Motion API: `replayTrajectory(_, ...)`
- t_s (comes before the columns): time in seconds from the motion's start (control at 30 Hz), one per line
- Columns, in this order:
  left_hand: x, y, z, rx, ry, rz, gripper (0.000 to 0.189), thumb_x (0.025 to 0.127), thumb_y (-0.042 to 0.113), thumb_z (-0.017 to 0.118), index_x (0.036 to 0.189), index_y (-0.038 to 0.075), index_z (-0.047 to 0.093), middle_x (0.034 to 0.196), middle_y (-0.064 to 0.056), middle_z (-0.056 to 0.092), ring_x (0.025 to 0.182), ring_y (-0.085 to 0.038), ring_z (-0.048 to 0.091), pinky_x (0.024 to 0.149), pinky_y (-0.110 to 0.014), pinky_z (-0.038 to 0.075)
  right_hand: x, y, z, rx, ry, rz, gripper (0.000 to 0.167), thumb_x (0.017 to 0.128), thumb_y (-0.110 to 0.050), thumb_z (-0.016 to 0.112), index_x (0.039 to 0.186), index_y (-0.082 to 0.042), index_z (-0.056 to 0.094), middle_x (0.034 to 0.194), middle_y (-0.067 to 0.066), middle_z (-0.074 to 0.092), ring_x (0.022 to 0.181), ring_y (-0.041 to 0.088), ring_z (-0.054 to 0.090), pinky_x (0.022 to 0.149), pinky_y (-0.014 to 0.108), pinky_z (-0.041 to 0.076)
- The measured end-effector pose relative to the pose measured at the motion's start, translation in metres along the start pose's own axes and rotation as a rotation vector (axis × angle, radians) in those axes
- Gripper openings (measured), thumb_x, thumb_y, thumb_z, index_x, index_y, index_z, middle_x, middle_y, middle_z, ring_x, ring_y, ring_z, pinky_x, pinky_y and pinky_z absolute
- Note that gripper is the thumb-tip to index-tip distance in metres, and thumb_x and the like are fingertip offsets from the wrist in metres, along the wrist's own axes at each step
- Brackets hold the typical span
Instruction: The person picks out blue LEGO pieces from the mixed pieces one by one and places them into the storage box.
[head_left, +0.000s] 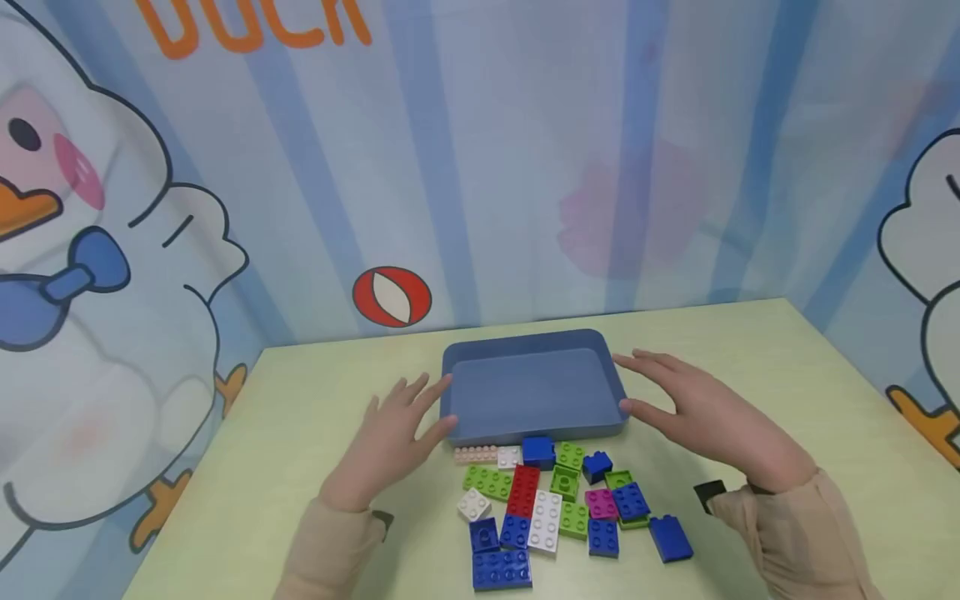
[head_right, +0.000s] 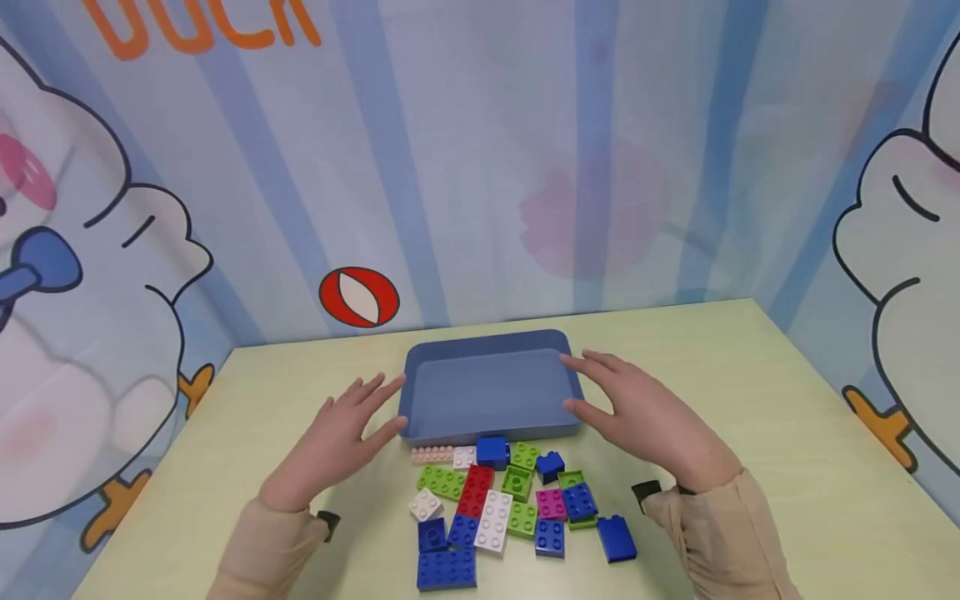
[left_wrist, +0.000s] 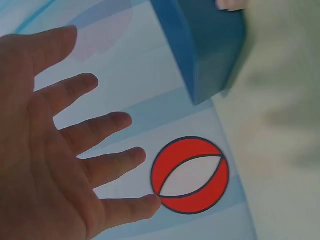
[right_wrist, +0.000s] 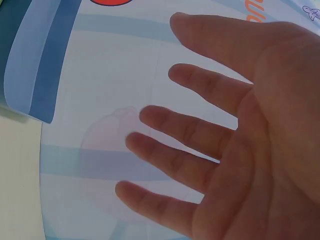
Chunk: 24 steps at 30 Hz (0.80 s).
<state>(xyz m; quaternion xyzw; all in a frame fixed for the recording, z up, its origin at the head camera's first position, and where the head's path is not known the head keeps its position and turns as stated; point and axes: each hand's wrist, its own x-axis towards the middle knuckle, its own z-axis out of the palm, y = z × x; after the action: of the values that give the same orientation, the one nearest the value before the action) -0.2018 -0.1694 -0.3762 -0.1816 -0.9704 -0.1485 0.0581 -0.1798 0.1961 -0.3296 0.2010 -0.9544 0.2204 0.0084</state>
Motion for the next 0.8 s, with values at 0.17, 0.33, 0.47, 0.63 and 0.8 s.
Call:
replayTrajectory(0.17,0.007,-0.007,0.020,0.010,-0.044,-0.009,0.059,0.092,0.050,0.050,0.143,0.025,0.037,0.147,-0.012,0.033,0.135,-0.039,0.023,0.102,-0.065,0.016,0.001,0.001,-0.001,0.012,0.051,-0.029,0.053,0.092,-0.046,0.051,0.138,-0.020,0.045,0.133,0.009,0.050,0.118,0.032,0.049,0.090,0.049,0.042)
replayTrajectory(0.33,0.013,-0.008,0.036,0.027,-0.044,-0.036,0.059,0.092,0.048,0.051,0.141,0.017,0.042,0.141,-0.014,0.042,0.131,-0.037,0.034,0.102,-0.057,0.026,0.002,0.001,0.000,0.018,0.056,-0.042,0.037,0.092,-0.027,0.059,0.127,-0.017,0.056,0.120,0.005,0.059,0.102,0.023,0.057,0.080,0.042,0.047)
replayTrajectory(0.47,0.015,-0.009,0.046,-0.003,-0.007,-0.108,0.059,0.093,0.044,0.051,0.136,0.004,0.046,0.130,-0.018,0.051,0.120,-0.034,0.047,0.097,-0.047,0.039,0.004,0.001,0.002,0.036,0.001,-0.018,0.029,0.091,-0.026,0.060,0.118,-0.016,0.061,0.107,0.000,0.063,0.095,0.019,0.059,0.075,0.039,0.048)
replayTrajectory(0.63,0.017,-0.016,0.055,-0.063,0.045,-0.166,0.060,0.094,0.040,0.050,0.130,-0.008,0.046,0.120,-0.024,0.055,0.111,-0.037,0.053,0.093,-0.046,0.042,0.008,0.001,0.008,0.067,-0.063,-0.020,0.023,0.090,-0.026,0.062,0.111,-0.016,0.063,0.097,-0.004,0.063,0.089,0.016,0.059,0.071,0.035,0.048)
replayTrajectory(0.8,0.020,-0.020,0.059,-0.098,0.033,-0.149,0.051,0.095,0.033,0.052,0.122,-0.010,0.053,0.099,-0.019,0.063,0.091,-0.031,0.061,0.082,-0.043,0.047,0.013,-0.001,0.016,0.061,-0.117,-0.029,0.023,0.088,-0.024,0.065,0.108,-0.012,0.064,0.093,-0.005,0.063,0.085,0.013,0.058,0.070,0.033,0.048)
